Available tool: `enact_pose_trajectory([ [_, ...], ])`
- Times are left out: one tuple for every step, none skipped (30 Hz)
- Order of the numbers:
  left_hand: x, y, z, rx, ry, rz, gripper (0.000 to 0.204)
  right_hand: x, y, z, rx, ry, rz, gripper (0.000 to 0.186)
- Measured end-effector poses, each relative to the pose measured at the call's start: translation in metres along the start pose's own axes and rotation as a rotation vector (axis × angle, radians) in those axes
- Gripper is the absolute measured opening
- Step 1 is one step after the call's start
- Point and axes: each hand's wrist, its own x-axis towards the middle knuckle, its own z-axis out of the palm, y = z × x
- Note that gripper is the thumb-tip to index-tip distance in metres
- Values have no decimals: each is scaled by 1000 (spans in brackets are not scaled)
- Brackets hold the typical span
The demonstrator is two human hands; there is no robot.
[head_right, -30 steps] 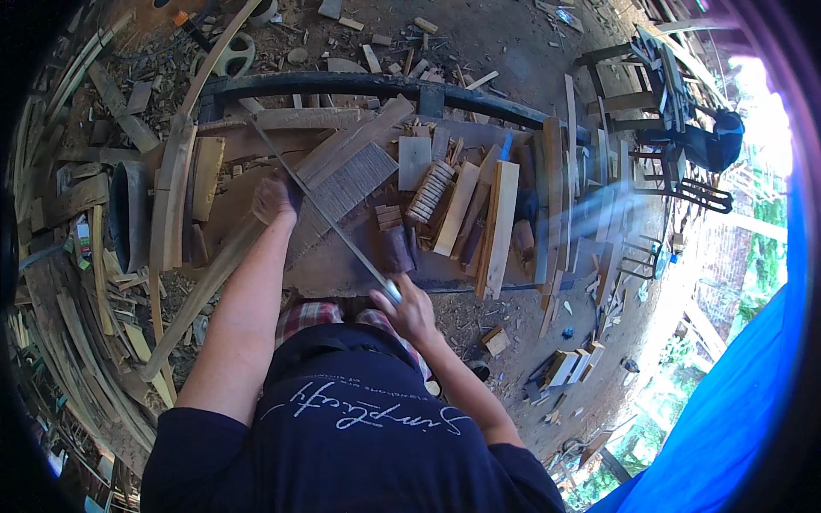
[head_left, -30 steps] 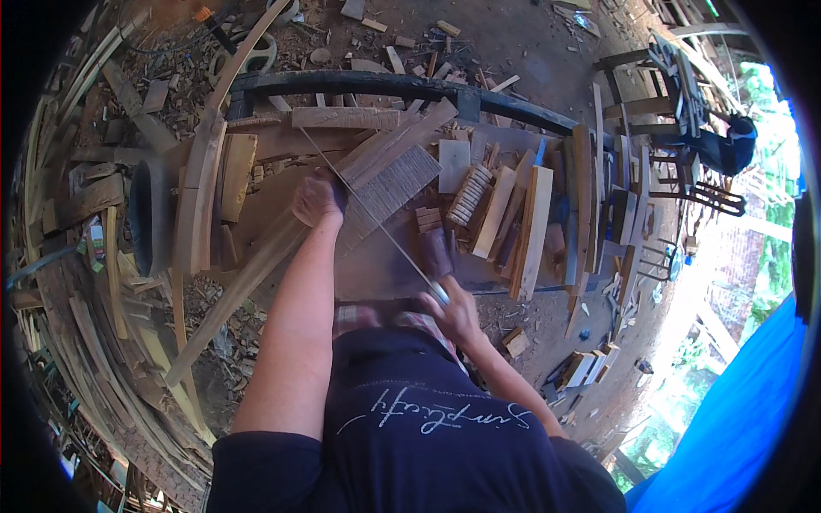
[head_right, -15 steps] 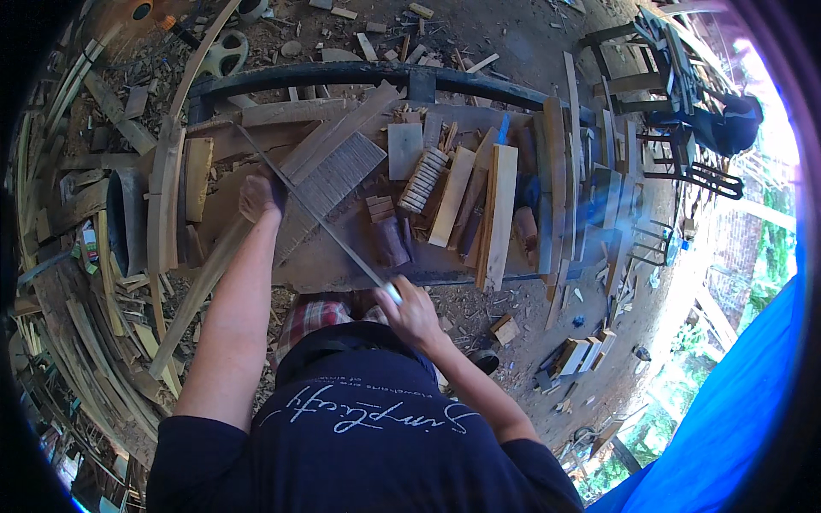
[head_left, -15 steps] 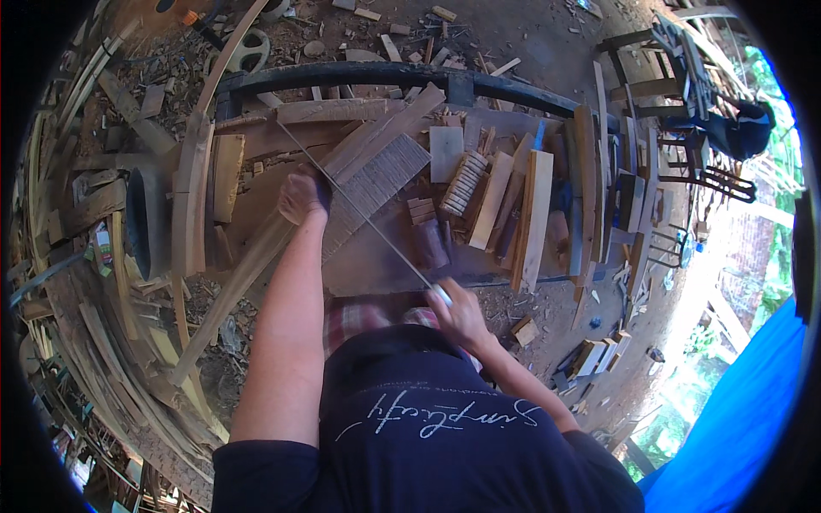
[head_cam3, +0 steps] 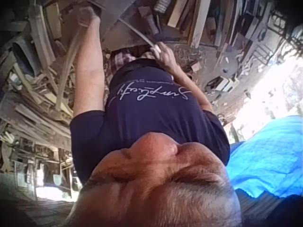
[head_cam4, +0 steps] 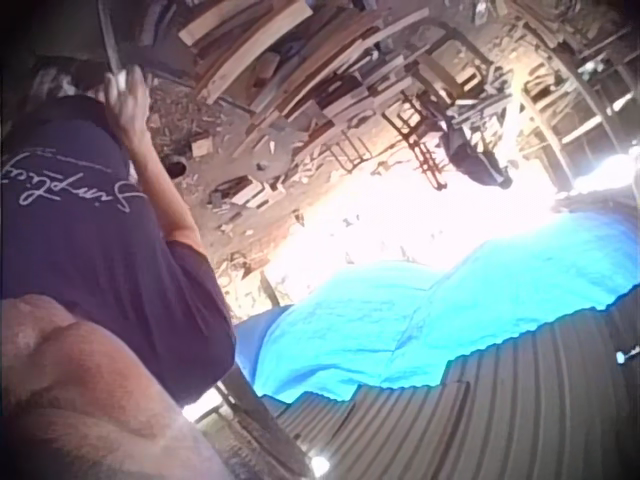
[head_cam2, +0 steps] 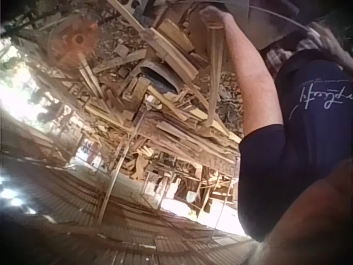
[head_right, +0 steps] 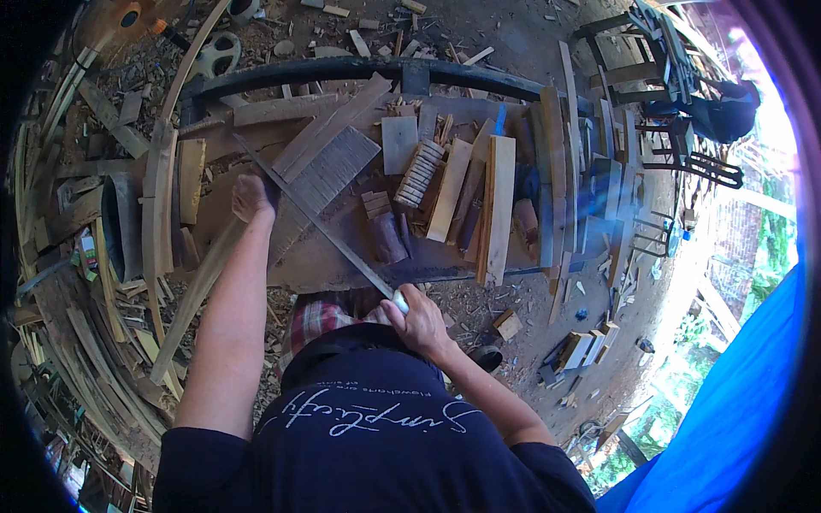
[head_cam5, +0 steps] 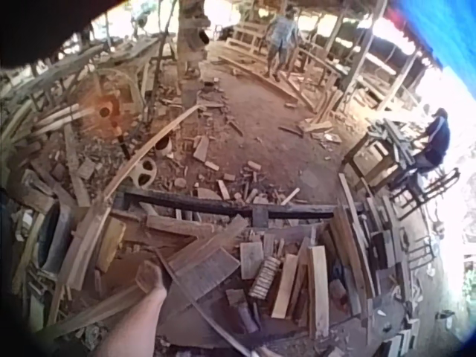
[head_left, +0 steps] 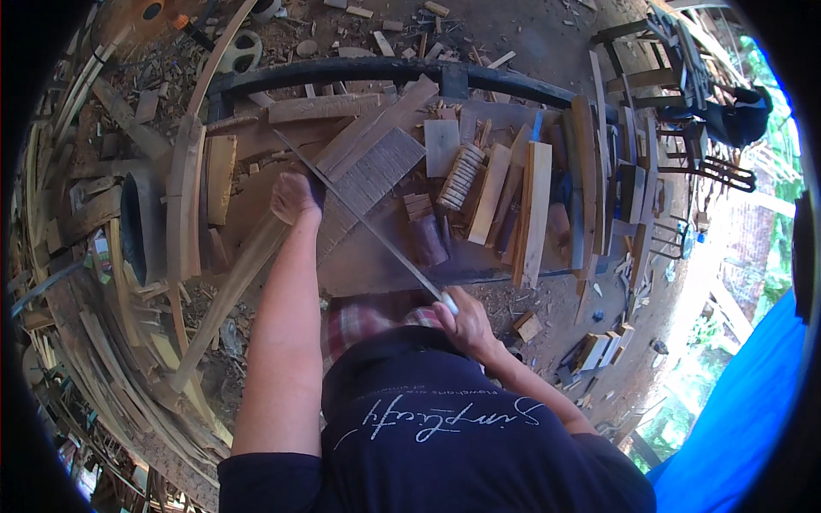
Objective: Sawing a wood plank by hand on a workbench in a workshop.
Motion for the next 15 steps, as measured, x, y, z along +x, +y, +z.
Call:
enact_pose_trajectory([
  [-5,2,-4,7,61,37,53,2,-5,-1,-47,-17,77,41],
  [-16,7,-9,28,111,99,49,12,-4,7,-15,-60,124,42],
  [-22,12,-18,16,192,132,49,28,-18,10,97,-32,76,45],
  [-26,16,-28,38,-38,117,49,46,-22,20,120,52,-63,47],
  [-27,17,-37,57,-190,142,49,57,-31,24,64,66,-49,47],
  [-27,19,-43,68,-262,105,49,69,-36,30,35,114,-122,47],
  [-25,20,-46,11,-206,112,49,64,-38,28,20,93,-61,47],
  [-23,20,-45,-56,-153,116,49,66,-37,29,40,72,-40,47],
  [-17,20,-42,-67,-160,118,49,51,-31,22,60,68,-45,46],
  [-10,19,-37,-7,-114,49,50,42,-21,22,-84,53,-139,43],
  [-7,19,-31,55,-68,-26,55,19,-20,9,52,28,61,39],
  [-9,17,-25,51,-73,-34,55,8,-11,6,7,10,68,37],
  [-14,15,-22,-28,-105,-5,50,5,-8,4,22,20,22,37],
  [-16,14,-21,-53,-211,5,49,5,-8,3,26,7,30,38],
  [-23,14,-23,-91,-143,29,49,8,-10,4,0,-30,101,38],
])
